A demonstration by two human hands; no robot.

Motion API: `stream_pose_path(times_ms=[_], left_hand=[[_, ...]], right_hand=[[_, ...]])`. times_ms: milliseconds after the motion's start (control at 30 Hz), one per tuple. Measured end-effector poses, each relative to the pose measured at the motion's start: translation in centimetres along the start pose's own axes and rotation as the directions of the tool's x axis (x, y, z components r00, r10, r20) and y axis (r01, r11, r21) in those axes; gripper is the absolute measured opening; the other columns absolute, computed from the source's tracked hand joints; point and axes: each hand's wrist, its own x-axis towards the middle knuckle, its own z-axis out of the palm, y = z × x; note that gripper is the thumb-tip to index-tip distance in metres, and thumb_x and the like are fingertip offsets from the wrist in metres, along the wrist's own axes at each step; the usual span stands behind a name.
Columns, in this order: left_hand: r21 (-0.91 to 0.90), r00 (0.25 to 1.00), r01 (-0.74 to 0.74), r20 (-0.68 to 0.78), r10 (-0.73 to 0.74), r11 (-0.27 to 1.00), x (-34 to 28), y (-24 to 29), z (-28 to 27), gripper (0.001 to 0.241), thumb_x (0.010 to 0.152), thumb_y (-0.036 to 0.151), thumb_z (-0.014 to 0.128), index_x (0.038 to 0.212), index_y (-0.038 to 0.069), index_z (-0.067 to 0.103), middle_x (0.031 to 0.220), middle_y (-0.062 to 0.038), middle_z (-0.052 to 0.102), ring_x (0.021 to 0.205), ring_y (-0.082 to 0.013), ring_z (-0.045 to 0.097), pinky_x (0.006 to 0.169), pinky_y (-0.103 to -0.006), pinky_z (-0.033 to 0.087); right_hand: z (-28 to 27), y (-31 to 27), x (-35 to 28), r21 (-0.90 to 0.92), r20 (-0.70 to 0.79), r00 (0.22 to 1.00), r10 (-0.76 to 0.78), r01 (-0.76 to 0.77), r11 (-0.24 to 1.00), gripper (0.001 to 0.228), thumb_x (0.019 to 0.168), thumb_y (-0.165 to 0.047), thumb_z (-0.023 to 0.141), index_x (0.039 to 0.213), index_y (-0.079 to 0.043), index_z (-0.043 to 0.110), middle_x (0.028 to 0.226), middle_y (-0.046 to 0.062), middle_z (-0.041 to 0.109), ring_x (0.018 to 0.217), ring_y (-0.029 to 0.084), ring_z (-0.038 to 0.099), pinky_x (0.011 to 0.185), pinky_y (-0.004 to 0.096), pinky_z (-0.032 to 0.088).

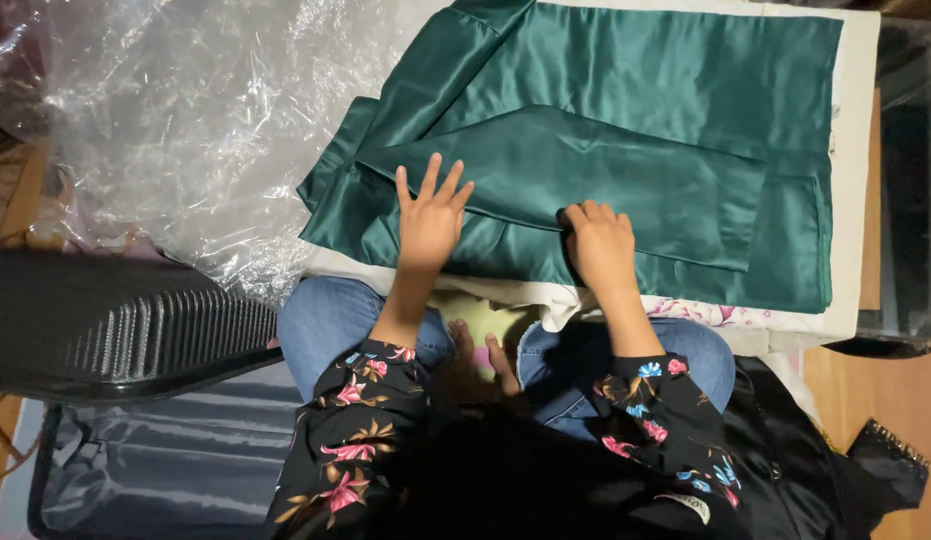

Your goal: The person folds a green satin shirt on a white ironing board. They smooth the fabric, fold the sleeves inward, and then fold the shirt in half and in thirds to create a compact bundle.

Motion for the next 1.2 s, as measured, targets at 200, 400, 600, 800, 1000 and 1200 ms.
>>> stream_pose_path(times_ms=[200,400,600,800,1000,1200], left_hand=[[-0.063,0.995,-0.084,0.049,0.088,0.994,-3.2,1.0,2.3,0.038,0.086,0.025,0.072,0.124,0.026,0.075,0.133,-0.003,0.07,0.135,-0.0316,0.056,0.122,-0.0604,0.024],[-0.027,0.996,-0.022,-0.085,0.019,0.999,-4.7,5.8,-1.8,0.042,0.084,0.031,0.075,0.126,0.029,0.069,0.15,-0.013,0.056,0.138,-0.0453,0.049,0.11,-0.0756,0.033],[-0.153,0.949,0.311,-0.011,-0.317,0.938,-4.5,7.0,-4.5,0.065,0.095,0.063,0.059,0.142,0.018,0.061,0.158,-0.025,0.04,0.138,-0.0519,0.047,0.104,-0.0689,0.042],[-0.023,0.939,0.34,-0.049,-0.341,0.94,-5.5,5.3,-1.8,0.053,0.095,0.052,0.057,0.131,0.014,0.068,0.141,-0.017,0.061,0.125,-0.0347,0.064,0.095,-0.0469,0.056],[0.045,0.931,0.183,-0.329,-0.158,0.982,-1.9,6.4,-3.7,0.018,0.094,0.021,0.07,0.11,0.017,0.074,0.128,-0.007,0.069,0.123,-0.0272,0.065,0.113,-0.0542,0.042],[0.228,0.9,0.433,-0.066,-0.43,0.872,-3.2,5.1,-2.7,0.089,0.072,0.051,0.085,0.147,0.013,0.056,0.159,-0.026,0.038,0.144,-0.0507,0.039,0.116,-0.0677,0.025]], right_hand=[[0.7,3.3,-1.5,0.097,0.192,0.981,0.0,-0.019,0.995,0.037,0.08,-0.024,0.071,0.117,-0.027,0.068,0.109,-0.001,0.073,0.11,0.021,0.068,0.087,0.037,0.047],[-1.9,5.3,-2.1,0.233,0.406,0.913,0.046,-0.153,0.96,0.031,0.078,-0.017,0.074,0.109,-0.022,0.073,0.114,0.006,0.075,0.118,0.032,0.065,0.093,0.045,0.048],[-1.8,5.9,-2.3,0.196,0.429,0.897,0.11,-0.211,0.958,0.026,0.085,-0.023,0.07,0.11,-0.023,0.074,0.111,0.007,0.074,0.116,0.033,0.065,0.092,0.046,0.049],[-3.6,4.5,-1.9,0.302,0.369,0.928,0.041,-0.162,0.94,0.035,0.074,-0.041,0.079,0.102,-0.021,0.07,0.105,0.012,0.07,0.115,0.037,0.064,0.101,0.054,0.045],[-4.0,-2.6,0.8,0.4,-0.117,0.992,-0.052,0.095,0.912,0.033,0.097,-0.028,0.066,0.127,-0.015,0.063,0.136,0.016,0.053,0.139,0.04,0.041,0.113,0.062,0.028],[-3.2,-3.6,0.6,0.343,0.426,0.902,0.071,-0.233,0.91,0.056,0.105,-0.054,0.039,0.16,-0.046,0.026,0.174,0.008,0.003,0.157,0.039,-0.009,0.11,0.082,-0.003]])
